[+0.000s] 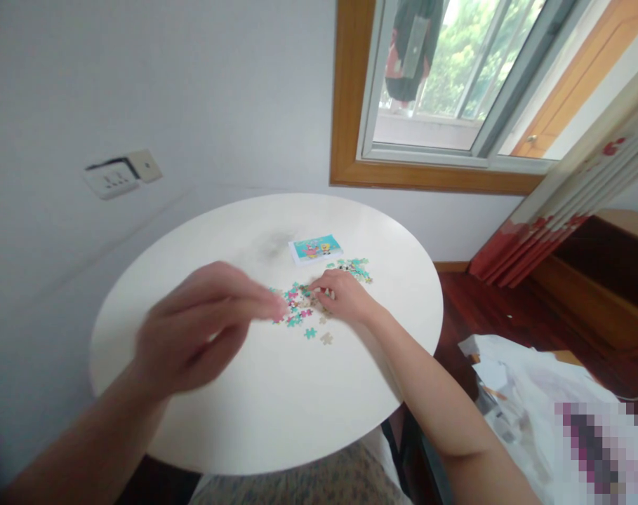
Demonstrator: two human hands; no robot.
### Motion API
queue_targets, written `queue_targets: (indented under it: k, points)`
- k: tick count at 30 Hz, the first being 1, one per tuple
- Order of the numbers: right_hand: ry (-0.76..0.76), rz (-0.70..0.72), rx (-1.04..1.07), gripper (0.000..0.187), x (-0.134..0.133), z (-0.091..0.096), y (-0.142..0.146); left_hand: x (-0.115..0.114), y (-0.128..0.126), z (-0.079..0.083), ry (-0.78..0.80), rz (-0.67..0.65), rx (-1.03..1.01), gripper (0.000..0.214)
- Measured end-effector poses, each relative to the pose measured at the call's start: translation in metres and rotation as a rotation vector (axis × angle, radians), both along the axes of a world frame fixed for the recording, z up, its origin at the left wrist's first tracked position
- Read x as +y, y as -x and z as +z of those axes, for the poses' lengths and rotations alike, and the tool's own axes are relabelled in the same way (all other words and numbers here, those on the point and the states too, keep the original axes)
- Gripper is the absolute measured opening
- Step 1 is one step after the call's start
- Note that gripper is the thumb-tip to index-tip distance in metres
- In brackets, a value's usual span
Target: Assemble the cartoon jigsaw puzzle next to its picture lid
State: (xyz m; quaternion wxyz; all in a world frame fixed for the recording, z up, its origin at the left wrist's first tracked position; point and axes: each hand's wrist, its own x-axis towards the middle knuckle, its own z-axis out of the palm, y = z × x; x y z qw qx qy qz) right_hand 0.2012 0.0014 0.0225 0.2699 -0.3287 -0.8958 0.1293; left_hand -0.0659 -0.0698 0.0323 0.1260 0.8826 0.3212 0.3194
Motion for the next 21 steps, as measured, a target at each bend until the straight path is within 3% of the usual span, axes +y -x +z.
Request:
queue_targets:
  k: [2,4,7,10,21]
  points:
    - [0.009,-0.029,-0.03,0.024,0.002,-0.003,-0.001,0.02,-0.015,0.025,-0.104,0.053,0.061,0.033]
    - [0.017,-0.031,-0.061,0.024,0.004,-0.006,-0.001,0.041,-0.021,0.029,-0.171,0.046,0.15,0.03]
    - [-0.001,-0.002,-0.125,0.025,0.004,-0.012,0.001,0.062,-0.015,0.01,-0.098,0.044,0.28,0.027]
    - [-0.038,0.001,-0.176,0.026,0.003,-0.015,0.004,0.064,-0.007,-0.007,-0.035,0.05,0.315,0.025]
    - [-0.009,0.012,-0.076,0.022,0.011,-0.015,-0.002,0.065,-0.008,-0.013,0.02,0.045,0.287,0.027]
